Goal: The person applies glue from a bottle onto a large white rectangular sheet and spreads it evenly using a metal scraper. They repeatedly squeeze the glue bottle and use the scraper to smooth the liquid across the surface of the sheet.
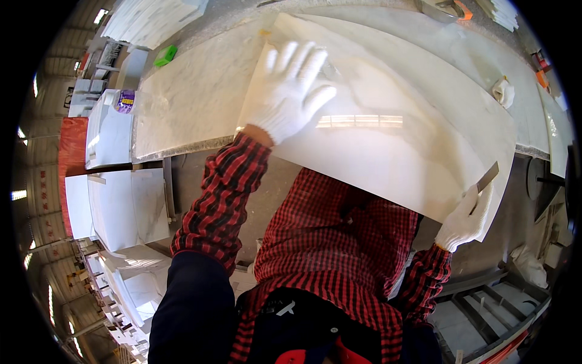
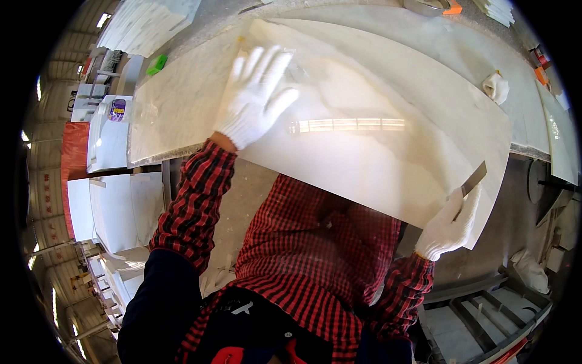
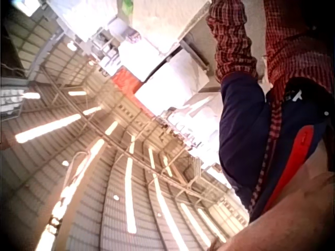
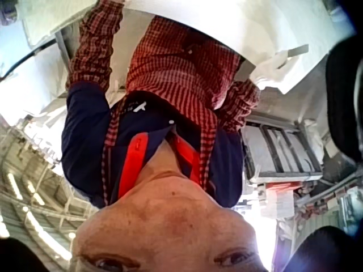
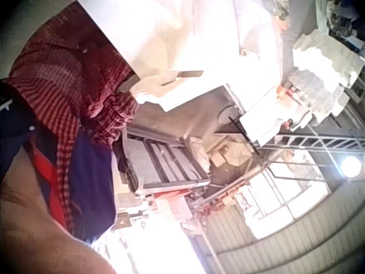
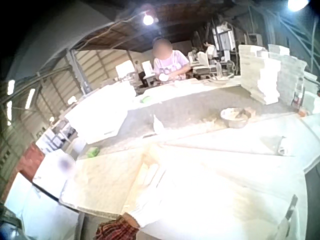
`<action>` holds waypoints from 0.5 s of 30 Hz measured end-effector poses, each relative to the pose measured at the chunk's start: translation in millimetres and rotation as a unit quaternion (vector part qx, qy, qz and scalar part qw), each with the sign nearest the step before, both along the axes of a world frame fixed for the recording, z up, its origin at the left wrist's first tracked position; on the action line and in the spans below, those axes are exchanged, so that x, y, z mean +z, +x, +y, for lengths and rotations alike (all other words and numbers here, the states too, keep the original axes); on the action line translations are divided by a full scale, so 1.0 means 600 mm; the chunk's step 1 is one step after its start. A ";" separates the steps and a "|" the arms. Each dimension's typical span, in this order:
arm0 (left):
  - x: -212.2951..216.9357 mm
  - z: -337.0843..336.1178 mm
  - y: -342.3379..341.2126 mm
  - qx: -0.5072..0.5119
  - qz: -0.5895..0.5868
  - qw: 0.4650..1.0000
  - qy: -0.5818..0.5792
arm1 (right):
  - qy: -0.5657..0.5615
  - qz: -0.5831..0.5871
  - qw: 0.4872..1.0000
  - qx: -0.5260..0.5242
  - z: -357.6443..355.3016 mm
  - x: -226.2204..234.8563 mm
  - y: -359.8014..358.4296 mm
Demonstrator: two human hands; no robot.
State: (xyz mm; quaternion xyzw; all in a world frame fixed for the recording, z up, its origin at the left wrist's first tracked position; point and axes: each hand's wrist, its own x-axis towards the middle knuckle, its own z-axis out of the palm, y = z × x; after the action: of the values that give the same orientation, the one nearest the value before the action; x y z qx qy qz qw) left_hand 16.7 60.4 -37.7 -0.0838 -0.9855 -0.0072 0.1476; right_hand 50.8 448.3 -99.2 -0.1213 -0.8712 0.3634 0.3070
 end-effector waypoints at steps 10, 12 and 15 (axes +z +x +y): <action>-0.057 -0.127 0.064 0.112 0.011 0.980 0.164 | -0.026 0.010 0.999 -0.046 -0.016 0.031 0.002; -0.047 -0.121 0.073 0.115 -0.013 0.974 0.197 | -0.031 0.011 0.997 -0.074 -0.016 0.035 -0.001; -0.053 -0.121 0.085 0.095 0.021 0.985 0.140 | -0.055 0.021 0.992 -0.112 -0.020 0.040 -0.003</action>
State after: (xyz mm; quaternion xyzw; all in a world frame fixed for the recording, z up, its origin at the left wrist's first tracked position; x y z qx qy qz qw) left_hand 67.5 -12.0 -69.6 0.0319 -0.9750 -0.1288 0.1782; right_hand 49.3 436.4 -75.4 -0.2269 -0.8244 0.3764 0.3566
